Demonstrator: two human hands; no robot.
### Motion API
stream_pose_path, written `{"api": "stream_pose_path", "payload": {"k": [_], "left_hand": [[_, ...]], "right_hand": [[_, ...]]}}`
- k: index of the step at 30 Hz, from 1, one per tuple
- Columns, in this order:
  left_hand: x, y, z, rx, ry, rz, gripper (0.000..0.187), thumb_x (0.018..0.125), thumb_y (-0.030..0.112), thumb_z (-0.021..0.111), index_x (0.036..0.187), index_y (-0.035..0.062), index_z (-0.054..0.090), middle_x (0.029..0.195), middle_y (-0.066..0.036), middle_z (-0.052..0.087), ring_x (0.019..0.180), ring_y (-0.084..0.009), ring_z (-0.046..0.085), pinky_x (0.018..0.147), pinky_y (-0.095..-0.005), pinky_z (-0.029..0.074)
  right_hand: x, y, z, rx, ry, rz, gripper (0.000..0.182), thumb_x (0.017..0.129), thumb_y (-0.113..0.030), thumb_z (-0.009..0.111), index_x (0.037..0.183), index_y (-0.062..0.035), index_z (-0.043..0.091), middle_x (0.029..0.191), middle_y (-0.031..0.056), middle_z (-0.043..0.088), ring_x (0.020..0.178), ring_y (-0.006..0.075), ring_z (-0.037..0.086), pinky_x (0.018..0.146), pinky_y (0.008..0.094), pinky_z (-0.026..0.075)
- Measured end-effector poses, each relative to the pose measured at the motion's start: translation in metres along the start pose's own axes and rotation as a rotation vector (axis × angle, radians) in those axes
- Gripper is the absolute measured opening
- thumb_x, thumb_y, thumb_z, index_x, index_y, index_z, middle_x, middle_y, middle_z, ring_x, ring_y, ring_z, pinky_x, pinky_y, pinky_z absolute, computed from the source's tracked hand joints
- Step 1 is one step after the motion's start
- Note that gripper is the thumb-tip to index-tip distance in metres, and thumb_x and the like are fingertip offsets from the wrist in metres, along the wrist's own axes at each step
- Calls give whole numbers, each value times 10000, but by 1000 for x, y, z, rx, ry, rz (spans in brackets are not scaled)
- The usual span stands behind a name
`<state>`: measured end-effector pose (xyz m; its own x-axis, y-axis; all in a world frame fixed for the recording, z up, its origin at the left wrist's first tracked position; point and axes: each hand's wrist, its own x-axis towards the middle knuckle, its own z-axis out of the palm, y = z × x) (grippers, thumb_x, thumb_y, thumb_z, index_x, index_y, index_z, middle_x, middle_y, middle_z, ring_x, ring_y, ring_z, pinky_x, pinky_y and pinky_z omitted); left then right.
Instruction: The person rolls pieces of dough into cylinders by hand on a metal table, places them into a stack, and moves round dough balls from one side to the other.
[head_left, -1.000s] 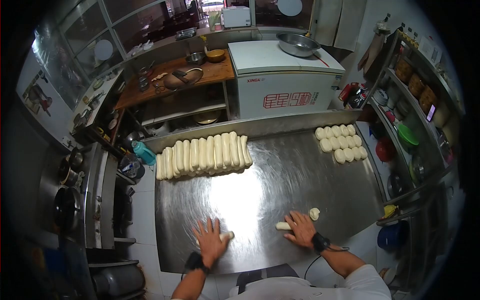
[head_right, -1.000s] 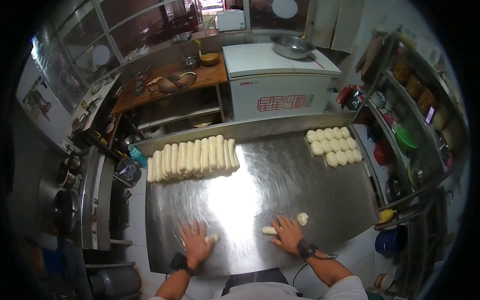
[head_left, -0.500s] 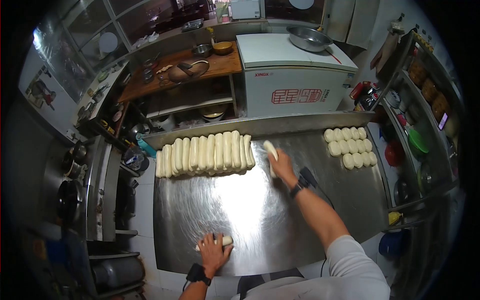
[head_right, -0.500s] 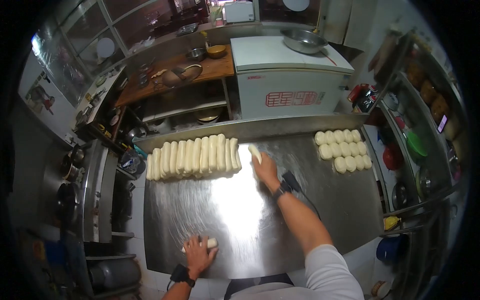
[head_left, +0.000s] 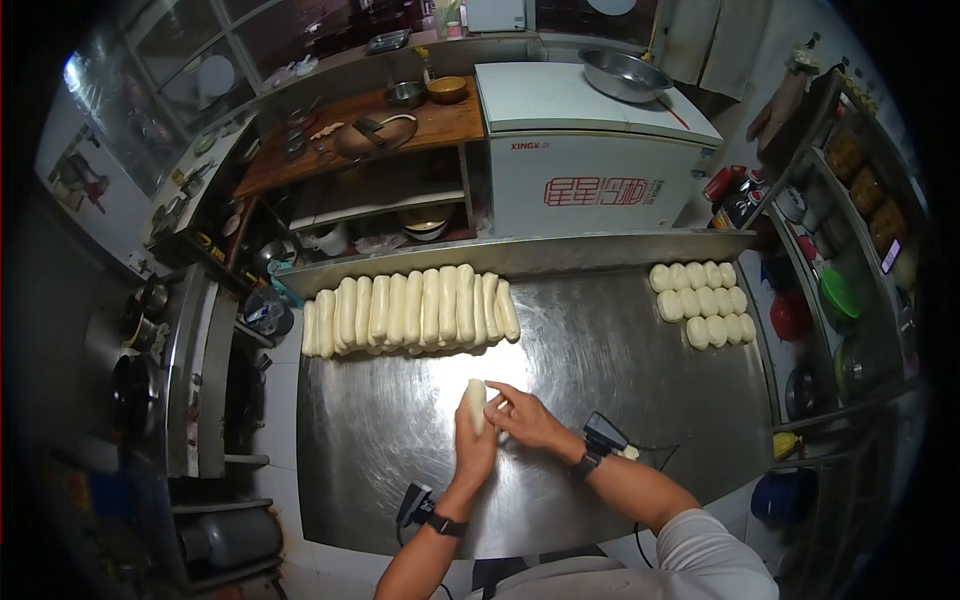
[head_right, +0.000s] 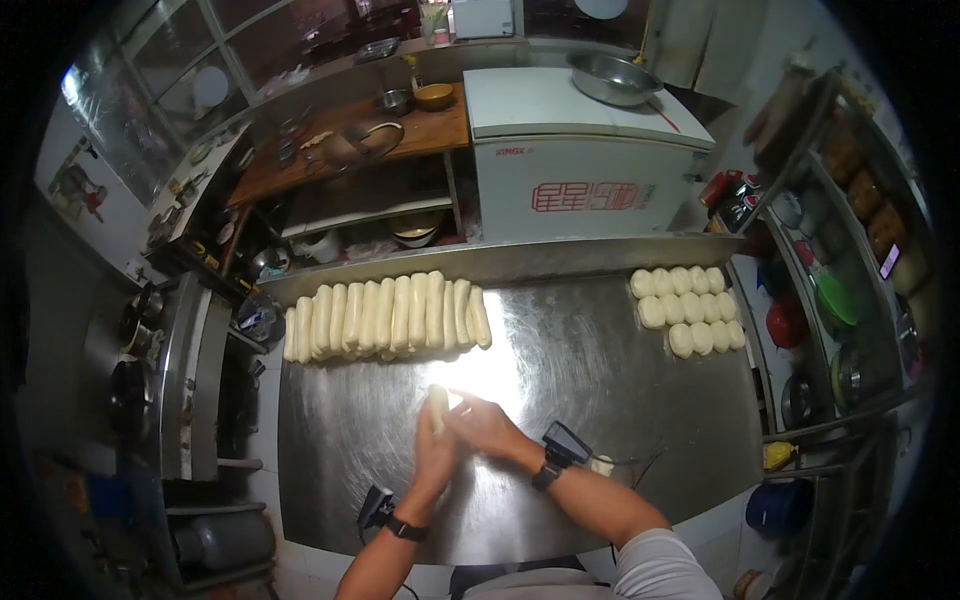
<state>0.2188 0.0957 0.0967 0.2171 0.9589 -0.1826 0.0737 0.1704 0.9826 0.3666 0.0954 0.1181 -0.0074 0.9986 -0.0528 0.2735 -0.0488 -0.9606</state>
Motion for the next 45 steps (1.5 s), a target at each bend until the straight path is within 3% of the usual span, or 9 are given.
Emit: {"api": "stream_pose_path", "payload": {"k": [1,5,14,21,27,37,40,42,45], "left_hand": [[4,26,17,-117,-86,37,592,996,119,555,1521,-22,320,1358,-220,466,1257,-314,507,1085,-403,407],[-12,30,29,365,-162,314,683,937,116,623,1531,-24,316,1458,-258,422,1363,-394,421,1147,-431,349],[-104,-28,2,455,-201,109,577,907,103,674,1436,10,464,1413,-234,470,1335,-376,465,1118,-422,395],[-96,-31,0,329,-269,108,574,881,36,674,1420,-3,478,1398,-209,487,1270,-322,531,1046,-406,457],[-97,-39,26,334,-339,65,547,899,40,663,1413,-16,486,1374,-203,512,1211,-301,589,1000,-384,499],[-100,-58,132,323,-338,-59,491,925,40,670,1392,-8,528,1358,-192,553,1252,-280,584,1001,-382,532],[-101,-58,154,460,-347,25,482,936,55,678,1387,-22,525,1351,-201,564,1218,-277,614,992,-371,538],[-99,-60,167,448,-325,-2,462,929,117,689,1359,4,564,1333,-184,582,1210,-275,603,978,-367,519],[-96,-59,178,432,-323,-54,444,927,184,694,1334,32,605,1317,-159,600,1207,-273,589,962,-364,504]], "right_hand": [[-5,-6,-1,82,21,12,439,973,-256,627,1290,45,579,948,130,672,849,178,643,787,336,526],[50,6,-52,-154,393,59,443,957,-367,608,1171,20,630,931,227,717,864,352,722,772,409,560],[204,86,-23,-522,463,278,595,922,-452,634,1271,25,574,1254,255,602,1118,414,626,942,485,525],[22,68,-103,-478,429,45,497,899,-365,686,1224,7,628,1148,232,651,1085,404,627,896,484,517],[-119,117,-282,-805,847,373,475,852,-309,751,1190,17,678,1164,243,657,1095,404,628,919,475,517],[-102,179,-411,-839,616,528,893,629,-547,874,1270,8,592,1187,272,625,1157,411,590,982,470,497],[-97,178,-408,-975,646,559,633,603,-492,899,969,-10,714,1035,223,666,986,379,649,834,472,535],[-107,173,-396,-1007,777,222,525,622,-360,919,934,-23,665,964,185,639,944,367,640,800,477,509],[-98,188,-373,-675,660,309,478,637,-232,919,927,-44,588,951,163,606,917,360,627,782,474,489]]}}
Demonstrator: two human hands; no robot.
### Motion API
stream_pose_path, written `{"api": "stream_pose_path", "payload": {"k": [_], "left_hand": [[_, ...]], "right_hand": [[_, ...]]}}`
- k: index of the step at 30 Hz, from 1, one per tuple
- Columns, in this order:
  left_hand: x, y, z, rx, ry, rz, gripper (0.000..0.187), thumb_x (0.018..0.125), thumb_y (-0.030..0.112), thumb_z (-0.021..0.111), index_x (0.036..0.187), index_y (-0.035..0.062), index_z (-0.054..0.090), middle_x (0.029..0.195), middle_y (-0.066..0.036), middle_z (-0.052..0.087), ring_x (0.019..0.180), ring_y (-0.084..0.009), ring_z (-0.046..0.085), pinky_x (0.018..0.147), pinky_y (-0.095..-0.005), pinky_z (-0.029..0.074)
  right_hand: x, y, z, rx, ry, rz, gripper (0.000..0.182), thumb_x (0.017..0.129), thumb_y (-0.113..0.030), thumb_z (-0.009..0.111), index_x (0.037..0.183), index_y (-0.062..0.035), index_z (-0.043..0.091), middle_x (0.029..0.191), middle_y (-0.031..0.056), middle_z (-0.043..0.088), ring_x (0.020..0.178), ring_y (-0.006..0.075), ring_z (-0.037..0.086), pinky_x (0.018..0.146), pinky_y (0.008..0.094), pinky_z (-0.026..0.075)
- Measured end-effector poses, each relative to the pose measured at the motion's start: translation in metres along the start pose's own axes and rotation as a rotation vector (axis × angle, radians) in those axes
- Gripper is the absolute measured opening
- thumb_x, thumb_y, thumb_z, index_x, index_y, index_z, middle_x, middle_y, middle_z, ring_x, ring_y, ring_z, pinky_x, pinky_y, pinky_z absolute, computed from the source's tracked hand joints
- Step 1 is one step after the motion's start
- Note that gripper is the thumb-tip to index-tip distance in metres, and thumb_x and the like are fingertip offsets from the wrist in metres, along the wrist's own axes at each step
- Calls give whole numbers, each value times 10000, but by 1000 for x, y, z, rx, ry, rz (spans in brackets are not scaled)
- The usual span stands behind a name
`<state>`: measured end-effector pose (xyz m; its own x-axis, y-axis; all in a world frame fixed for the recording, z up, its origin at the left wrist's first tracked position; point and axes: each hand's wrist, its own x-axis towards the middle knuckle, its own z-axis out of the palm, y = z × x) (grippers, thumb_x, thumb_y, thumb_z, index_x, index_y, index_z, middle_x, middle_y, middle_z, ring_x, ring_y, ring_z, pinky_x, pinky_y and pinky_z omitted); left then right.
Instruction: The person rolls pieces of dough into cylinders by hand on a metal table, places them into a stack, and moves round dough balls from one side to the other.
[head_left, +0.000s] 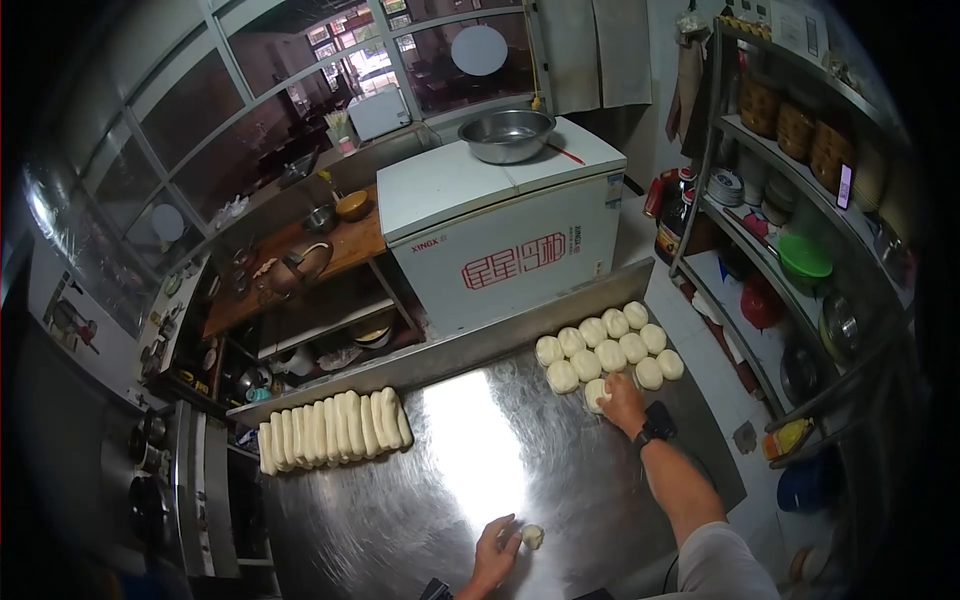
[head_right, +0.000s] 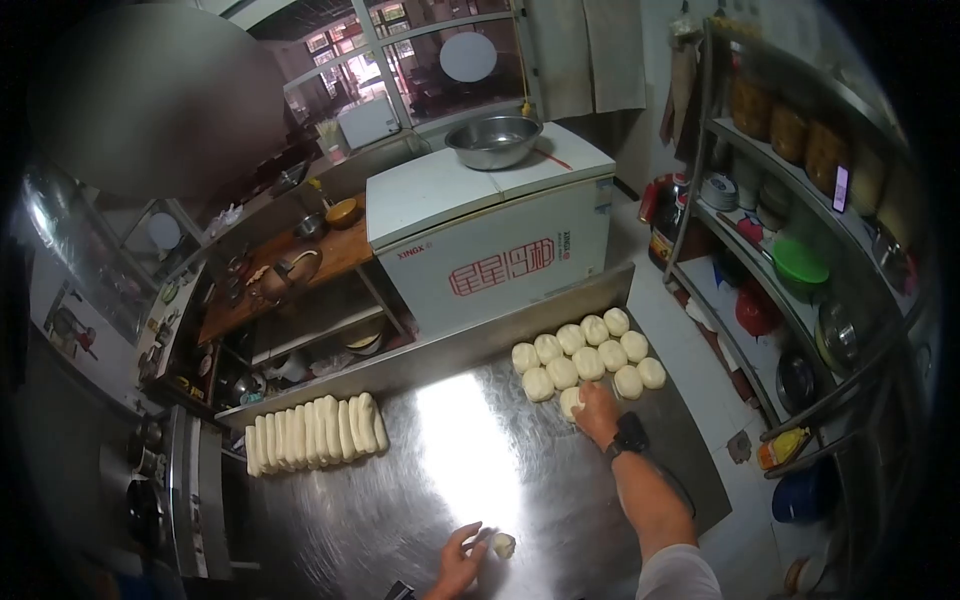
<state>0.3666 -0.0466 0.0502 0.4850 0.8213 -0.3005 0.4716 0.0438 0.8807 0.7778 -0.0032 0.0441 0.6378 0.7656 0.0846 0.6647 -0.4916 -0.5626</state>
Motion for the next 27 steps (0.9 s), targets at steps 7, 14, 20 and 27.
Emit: {"api": "stream_pose_path", "payload": {"k": [7,14,20,27], "left_hand": [[22,-1,-4,-187,-32,15,443,936,193,686,1340,29,607,1282,-138,630,1179,-272,624,971,-368,511],[29,18,-32,-801,-58,-242,619,998,269,647,1484,-17,392,1132,-96,624,990,-193,630,872,-341,534],[-34,-42,-116,-777,161,-325,458,967,293,672,1300,27,503,1101,-120,620,991,-190,634,849,-345,545],[-119,-123,-239,664,247,282,662,925,368,678,1377,-62,456,1360,-338,489,1285,-500,453,1128,-611,303]], "right_hand": [[-11,-6,17,367,146,360,616,623,-112,883,1129,-76,533,1035,158,657,970,305,664,848,416,536],[-167,-183,40,509,-267,74,654,712,-224,852,1259,-77,525,1089,169,685,1016,298,680,862,393,547],[-273,-273,56,467,-673,-109,616,781,-348,797,1277,-55,577,1107,203,689,1026,344,678,877,410,542],[-290,-236,79,234,-380,-523,500,794,-308,789,1211,-80,634,1039,171,693,959,363,665,841,424,543]]}}
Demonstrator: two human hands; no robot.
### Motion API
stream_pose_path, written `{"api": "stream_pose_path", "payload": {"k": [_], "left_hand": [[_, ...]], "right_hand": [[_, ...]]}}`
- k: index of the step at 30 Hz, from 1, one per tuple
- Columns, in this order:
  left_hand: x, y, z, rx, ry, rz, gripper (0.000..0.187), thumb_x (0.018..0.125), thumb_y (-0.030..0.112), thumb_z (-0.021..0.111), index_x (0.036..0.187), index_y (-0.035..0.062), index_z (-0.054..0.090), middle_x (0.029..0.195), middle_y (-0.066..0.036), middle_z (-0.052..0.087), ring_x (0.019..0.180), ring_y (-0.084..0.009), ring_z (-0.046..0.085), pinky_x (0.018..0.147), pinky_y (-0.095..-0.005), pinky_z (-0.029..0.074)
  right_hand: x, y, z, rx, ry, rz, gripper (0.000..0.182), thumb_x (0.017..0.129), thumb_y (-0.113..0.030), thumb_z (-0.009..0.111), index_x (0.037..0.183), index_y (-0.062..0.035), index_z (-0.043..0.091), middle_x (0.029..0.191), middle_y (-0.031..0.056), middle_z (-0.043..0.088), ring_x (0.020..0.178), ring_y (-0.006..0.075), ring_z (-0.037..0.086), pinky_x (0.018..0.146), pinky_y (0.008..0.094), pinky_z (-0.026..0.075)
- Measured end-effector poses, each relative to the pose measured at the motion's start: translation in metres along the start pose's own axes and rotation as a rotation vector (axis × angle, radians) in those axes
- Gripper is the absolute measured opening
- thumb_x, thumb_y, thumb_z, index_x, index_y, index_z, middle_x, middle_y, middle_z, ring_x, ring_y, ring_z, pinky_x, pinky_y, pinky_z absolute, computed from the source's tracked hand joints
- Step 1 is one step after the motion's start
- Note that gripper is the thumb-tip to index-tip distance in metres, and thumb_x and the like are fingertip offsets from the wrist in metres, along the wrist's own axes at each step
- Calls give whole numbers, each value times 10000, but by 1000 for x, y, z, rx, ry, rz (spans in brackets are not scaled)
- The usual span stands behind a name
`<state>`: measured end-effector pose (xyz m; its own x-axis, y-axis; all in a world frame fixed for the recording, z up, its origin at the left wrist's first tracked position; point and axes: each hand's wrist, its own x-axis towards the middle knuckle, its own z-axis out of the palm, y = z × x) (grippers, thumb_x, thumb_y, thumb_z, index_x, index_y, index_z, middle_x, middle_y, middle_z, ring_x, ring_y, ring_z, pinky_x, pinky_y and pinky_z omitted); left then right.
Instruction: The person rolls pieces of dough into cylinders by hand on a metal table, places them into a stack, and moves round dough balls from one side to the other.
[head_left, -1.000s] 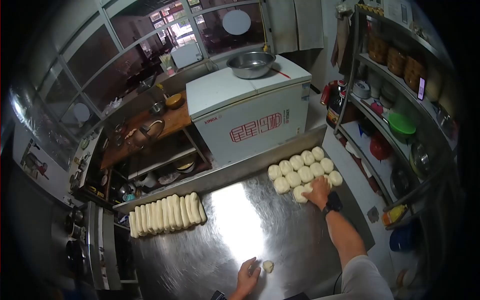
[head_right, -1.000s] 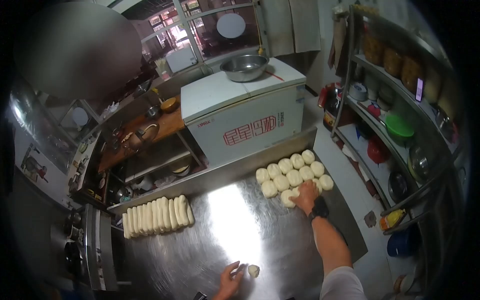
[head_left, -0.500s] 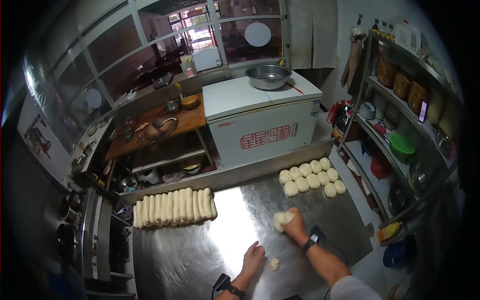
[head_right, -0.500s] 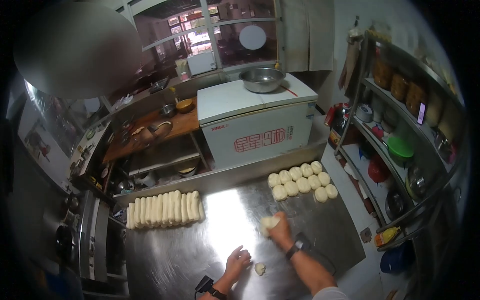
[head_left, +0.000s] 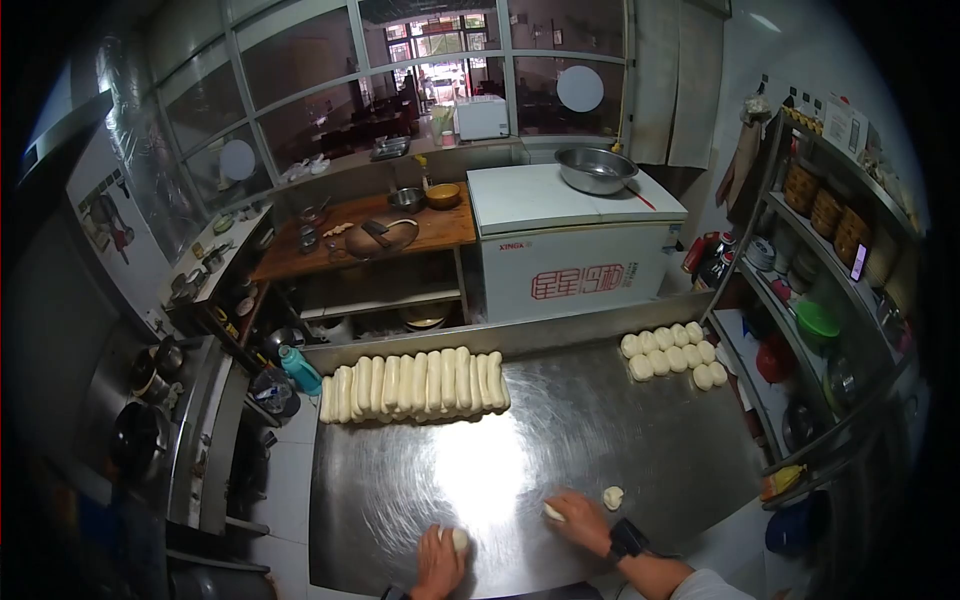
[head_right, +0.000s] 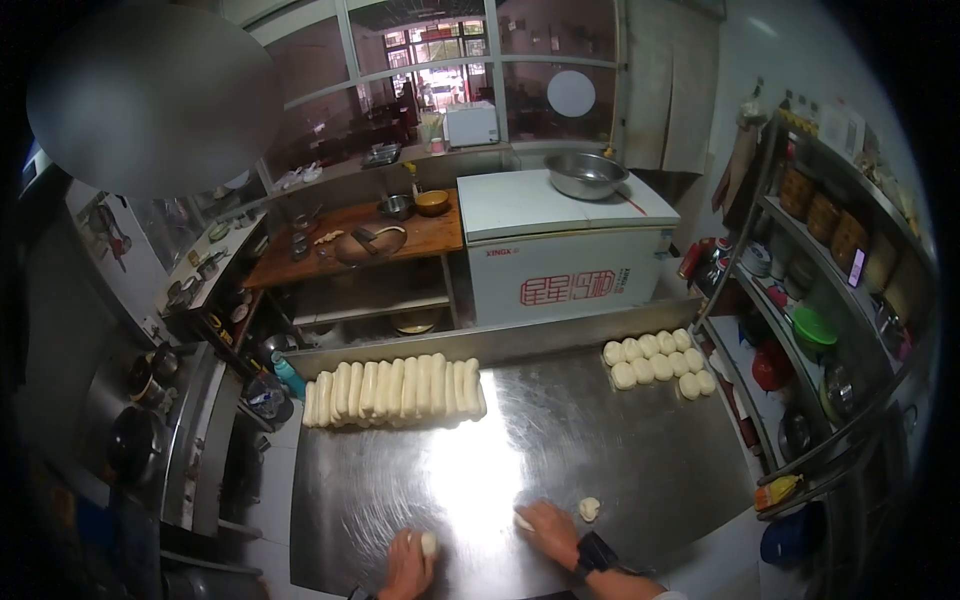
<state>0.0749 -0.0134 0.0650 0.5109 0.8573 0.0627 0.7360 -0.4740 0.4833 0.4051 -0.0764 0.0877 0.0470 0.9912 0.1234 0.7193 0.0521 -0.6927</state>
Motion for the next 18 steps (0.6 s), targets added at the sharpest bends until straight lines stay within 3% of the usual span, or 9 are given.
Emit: {"api": "stream_pose_path", "payload": {"k": [1,3,4,7,9,12,14,16,18], "left_hand": [[-25,-17,18,0,0,2,662,925,368,678,1377,-62,456,1360,-338,489,1285,-500,453,1128,-611,303],[-68,-47,55,384,8,28,887,830,431,697,1455,-116,386,1568,-355,254,1461,-569,162,1209,-627,136],[-61,-24,26,193,-153,-53,841,853,385,678,1446,-133,381,1547,-376,275,1455,-574,173,1211,-619,146],[15,-4,5,281,-252,-102,875,950,545,556,1475,-122,344,1540,-383,283,1449,-577,169,1207,-607,97],[67,-20,10,319,-197,-70,982,952,648,442,1525,-127,252,1585,-389,181,1504,-535,38,1224,-579,19],[104,-35,11,297,-71,21,949,956,617,466,1495,-146,297,1567,-380,245,1507,-482,146,1232,-558,69],[57,-23,2,362,-225,180,957,928,620,512,1485,-136,328,1558,-366,280,1494,-482,193,1229,-560,105],[-2,-3,-19,255,-514,79,971,871,624,585,1462,-120,384,1549,-365,297,1477,-497,223,1218,-573,142],[-74,7,-8,125,-287,45,874,853,419,672,1459,-130,364,1534,-383,295,1454,-569,181,1216,-611,131]], "right_hand": [[-19,6,-1,-106,-118,58,531,820,-332,762,1257,-70,613,1123,192,671,1059,359,640,910,437,519],[-45,1,7,-212,-236,121,563,847,-357,735,1304,-61,592,1207,213,650,1159,354,614,980,451,494],[-53,-8,7,-350,-254,75,632,873,-398,691,1364,-30,538,1322,233,576,1271,359,531,1068,472,414],[-12,4,21,-524,-224,50,772,914,-479,606,1452,43,422,1502,259,421,1439,366,359,1194,503,249],[42,23,29,-533,-102,82,845,930,-517,559,1472,100,362,1556,270,356,1491,370,277,1234,507,157],[43,22,33,-483,-86,74,848,928,-512,560,1459,120,365,1535,278,383,1483,374,289,1235,502,153],[6,13,28,-423,-207,5,843,922,-507,573,1451,119,376,1508,282,414,1465,376,314,1229,520,169],[-71,7,34,-376,-327,-26,830,930,-500,566,1455,113,371,1503,289,410,1454,386,324,1221,538,183],[-133,-1,58,-254,-199,49,837,876,-489,616,1532,-33,365,1595,224,315,1502,476,167,1212,637,125]]}}
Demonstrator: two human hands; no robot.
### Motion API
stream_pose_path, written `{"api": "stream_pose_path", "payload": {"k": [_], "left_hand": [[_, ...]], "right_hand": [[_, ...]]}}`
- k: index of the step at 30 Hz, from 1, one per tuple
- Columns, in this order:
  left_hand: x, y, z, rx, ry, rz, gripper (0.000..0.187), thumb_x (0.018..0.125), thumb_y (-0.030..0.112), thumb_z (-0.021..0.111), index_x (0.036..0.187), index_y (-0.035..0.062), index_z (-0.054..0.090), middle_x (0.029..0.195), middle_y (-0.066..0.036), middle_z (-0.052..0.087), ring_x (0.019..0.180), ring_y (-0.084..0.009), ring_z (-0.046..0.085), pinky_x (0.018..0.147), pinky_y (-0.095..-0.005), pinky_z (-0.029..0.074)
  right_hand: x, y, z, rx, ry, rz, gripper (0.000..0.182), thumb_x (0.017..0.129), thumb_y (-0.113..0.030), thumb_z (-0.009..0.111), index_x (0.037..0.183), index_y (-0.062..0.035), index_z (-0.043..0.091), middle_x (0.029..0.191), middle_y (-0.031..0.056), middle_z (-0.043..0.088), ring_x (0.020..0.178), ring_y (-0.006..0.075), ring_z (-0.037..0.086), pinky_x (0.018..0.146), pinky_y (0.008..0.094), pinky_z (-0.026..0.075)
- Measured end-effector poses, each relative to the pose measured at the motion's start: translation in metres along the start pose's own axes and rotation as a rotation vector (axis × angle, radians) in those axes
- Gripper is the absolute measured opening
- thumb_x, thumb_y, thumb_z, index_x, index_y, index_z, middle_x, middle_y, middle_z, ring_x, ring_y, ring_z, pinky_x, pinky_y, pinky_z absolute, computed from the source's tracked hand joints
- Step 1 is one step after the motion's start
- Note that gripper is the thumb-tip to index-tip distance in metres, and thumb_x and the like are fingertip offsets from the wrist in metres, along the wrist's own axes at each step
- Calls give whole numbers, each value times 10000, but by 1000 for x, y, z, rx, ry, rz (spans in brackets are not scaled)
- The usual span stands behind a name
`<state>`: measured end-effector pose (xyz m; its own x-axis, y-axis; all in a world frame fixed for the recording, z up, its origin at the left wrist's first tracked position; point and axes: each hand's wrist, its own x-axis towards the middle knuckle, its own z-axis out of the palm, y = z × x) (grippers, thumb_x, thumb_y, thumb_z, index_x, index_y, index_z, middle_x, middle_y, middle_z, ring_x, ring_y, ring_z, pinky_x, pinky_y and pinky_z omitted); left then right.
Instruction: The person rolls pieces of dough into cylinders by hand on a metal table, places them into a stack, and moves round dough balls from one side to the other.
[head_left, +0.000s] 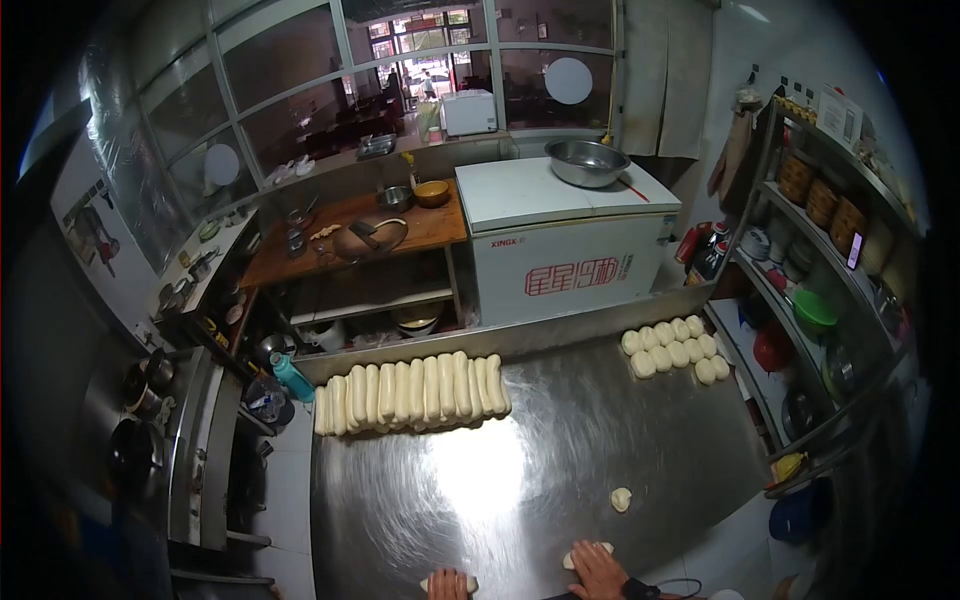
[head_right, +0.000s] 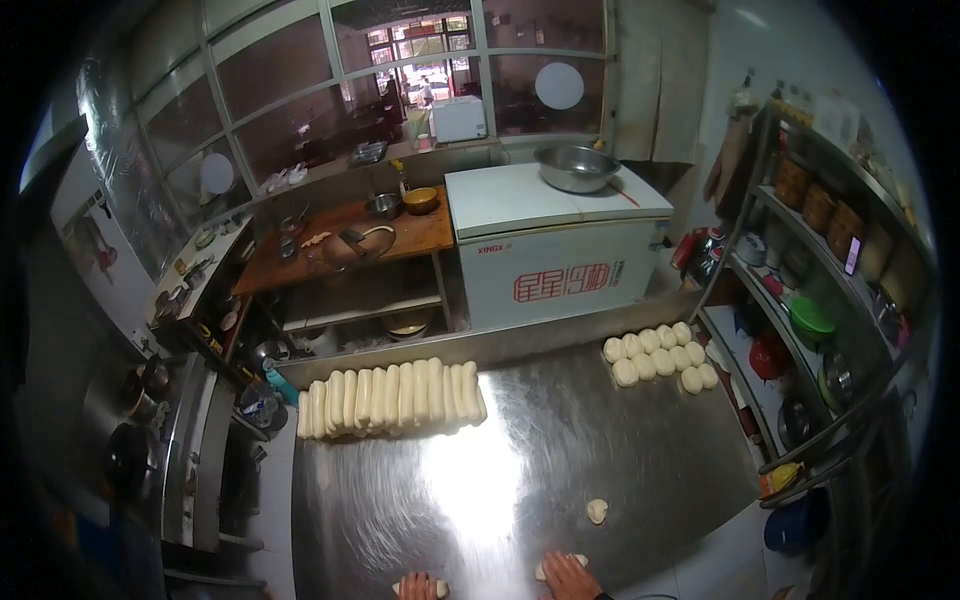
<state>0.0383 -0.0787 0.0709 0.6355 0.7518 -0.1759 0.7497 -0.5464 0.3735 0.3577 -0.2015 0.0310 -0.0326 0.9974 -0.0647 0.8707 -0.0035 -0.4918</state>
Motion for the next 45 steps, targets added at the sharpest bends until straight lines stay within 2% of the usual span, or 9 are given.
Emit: {"api": "stream_pose_path", "payload": {"k": [7,14,21,27,28,35,38,42,45], "left_hand": [[190,-40,-32,126,243,7,925,935,580,515,1478,-144,320,1572,-366,252,1496,-487,183,1235,-547,94],[65,-4,3,206,-139,173,870,932,594,517,1509,-40,365,1567,-308,318,1485,-501,195,1167,-703,77],[193,-5,-33,254,166,26,816,928,600,517,1511,41,407,1587,-259,315,1459,-582,155,1125,-766,37],[68,-28,-19,231,-135,125,778,923,666,476,1545,204,404,1610,-257,274,1462,-601,110,1115,-779,-11],[31,-11,-30,66,-173,24,816,814,502,688,1443,17,503,1553,-312,337,1468,-564,145,1188,-684,74],[171,-65,-24,301,198,-28,795,945,661,425,1552,150,386,1604,-263,282,1477,-571,113,1139,-745,9],[160,-73,-19,308,173,31,802,951,654,412,1555,128,377,1610,-262,270,1485,-555,107,1140,-744,-2],[20,-54,10,87,-11,31,760,810,520,682,1428,99,548,1573,-284,323,1462,-586,113,1175,-708,71],[1,-48,0,75,42,71,781,812,506,681,1415,32,534,1544,-316,344,1437,-601,174,1183,-689,105]], "right_hand": [[181,32,-51,-251,155,170,822,966,-497,517,1508,86,310,1589,256,313,1505,367,252,1220,558,168],[38,-25,-27,-439,-355,-47,787,975,-525,492,1501,47,362,1580,228,344,1510,359,243,1224,556,136],[175,-7,-40,-409,30,113,748,992,-520,454,1519,4,365,1615,236,273,1522,362,207,1207,607,151],[46,-32,-19,-411,-253,-78,762,923,-515,559,1523,-79,390,1590,184,346,1480,441,254,1195,651,148],[18,-32,-11,-373,-270,-106,833,887,-477,610,1523,2,360,1583,244,322,1493,483,190,1210,645,118],[159,6,-31,-468,26,59,651,963,-524,512,1501,-163,447,1589,161,364,1463,416,304,1145,677,223],[160,10,-38,-442,154,138,691,952,-552,514,1503,-140,438,1584,175,364,1464,432,288,1141,675,235],[35,-66,-56,-410,-381,136,793,910,-453,592,1524,-6,362,1567,241,352,1478,491,229,1207,651,116],[15,-15,-18,-471,-117,-105,781,907,-621,546,1497,-122,436,1555,190,389,1414,465,351,1138,651,258]]}}
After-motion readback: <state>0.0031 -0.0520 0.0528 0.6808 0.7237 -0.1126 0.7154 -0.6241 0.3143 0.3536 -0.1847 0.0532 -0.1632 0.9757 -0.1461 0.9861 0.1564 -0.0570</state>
